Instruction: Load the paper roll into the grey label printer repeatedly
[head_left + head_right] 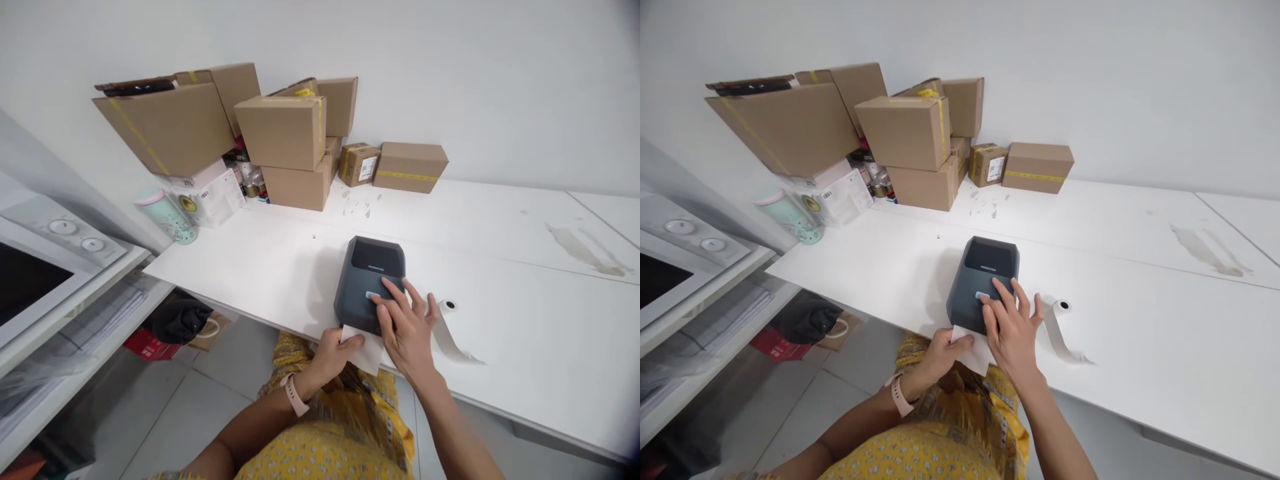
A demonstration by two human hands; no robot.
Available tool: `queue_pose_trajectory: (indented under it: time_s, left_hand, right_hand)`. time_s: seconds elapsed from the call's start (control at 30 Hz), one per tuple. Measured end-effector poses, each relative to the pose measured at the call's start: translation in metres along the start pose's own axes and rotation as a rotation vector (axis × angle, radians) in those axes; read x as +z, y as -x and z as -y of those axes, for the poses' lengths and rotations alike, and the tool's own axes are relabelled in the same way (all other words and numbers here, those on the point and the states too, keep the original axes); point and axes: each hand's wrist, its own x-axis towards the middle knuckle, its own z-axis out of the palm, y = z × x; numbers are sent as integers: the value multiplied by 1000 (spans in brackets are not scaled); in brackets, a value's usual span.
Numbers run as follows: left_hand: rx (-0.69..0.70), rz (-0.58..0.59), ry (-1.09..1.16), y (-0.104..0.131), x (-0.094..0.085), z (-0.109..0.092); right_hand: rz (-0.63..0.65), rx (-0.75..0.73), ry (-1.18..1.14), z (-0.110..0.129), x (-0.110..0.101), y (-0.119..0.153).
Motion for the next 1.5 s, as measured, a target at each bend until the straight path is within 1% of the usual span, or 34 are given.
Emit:
queue_pose_trajectory:
  time_s: [0.1, 0.17, 0.2, 0.23, 0.27, 0.3, 0.37, 0.4, 0.43, 0.47, 0.5, 0.57, 0.6, 0.67, 0.77, 0.83, 0.9, 0.97, 1.03, 1.1, 1.17, 1.23, 1.27, 1.33, 1.37, 1.43, 1.5]
  left_hand:
    - [1, 7, -15, -1, 0, -1]
    - [17, 28, -24, 2, -1, -2]
    - [33, 23, -49, 4, -2, -4]
    - [61, -10, -86, 8, -3, -7]
    - [100, -76, -125, 11, -5, -10]
    - [150, -173, -153, 15, -8, -13]
    - [266, -383, -160, 20, -13, -23]
    - [319, -448, -144, 20, -15, -27]
    - [355, -466, -129, 20, -17, -31]
    - [370, -440, -116, 17, -18, -34]
    - [365, -385, -104, 14, -17, -36]
    - [336, -269, -79, 5, -14, -37]
    - [327, -240, -65, 1, -11, -35]
    - [331, -231, -42, -5, -5, -32]
    - [348, -243, -22, -6, -1, -30]
    - [356, -238, -25, -4, -2, -33]
    - [368, -232, -40, -3, -5, -41]
    - [402, -219, -43, -7, -9, -53]
    - [473, -197, -4, -16, -13, -68]
    - [549, -186, 56, -33, -17, -81]
    - [555, -205, 62, -55, -20, -88]
    - [491, -236, 12, -77, -23, -87]
    - [427, -246, -38, -87, -24, -84]
    - [288, -224, -164, -103, -26, -75]
    - [251, -203, -215, -108, -26, -70]
    - [241, -177, -285, -113, -26, -63]
    - [260, -183, -327, -114, -27, -58]
  right_hand:
    - [22, 2, -39, -3, 6, -2]
    - [49, 23, -101, -6, 7, 2]
    - [53, 45, -154, -7, 7, 5]
    - [44, 78, -220, -8, 6, 10]
    - [20, 126, -291, -8, 5, 15]
    - [-22, 189, -360, -7, 3, 20]
    - [-151, 352, -471, -3, 3, 31]
    - [-211, 440, -508, -1, 3, 37]
    - [-244, 525, -539, 1, 5, 42]
    - [-245, 598, -571, 3, 8, 46]
    - [-215, 652, -605, 6, 11, 50]
    - [-125, 705, -651, 9, 18, 57]
    - [-97, 710, -658, 10, 21, 60]
    - [-87, 700, -646, 12, 26, 62]
    - [-99, 702, -649, 13, 27, 63]
    - [-100, 706, -665, 14, 24, 62]
    - [-91, 684, -665, 14, 20, 57]
    - [-87, 617, -641, 12, 14, 47]
    - [-113, 509, -594, 8, 8, 27]
    - [-162, 383, -526, 0, 3, -1]
    - [-210, 278, -461, -12, 0, -34]
    - [-243, 214, -428, -23, -3, -69]
    - [-249, 198, -418, -29, -4, -86]
    - [-250, 191, -389, -39, -5, -117]
    - [-246, 199, -365, -44, -5, -130]
    - [-229, 231, -313, -53, -4, -155]
    - [-202, 279, -279, -62, -1, -177]
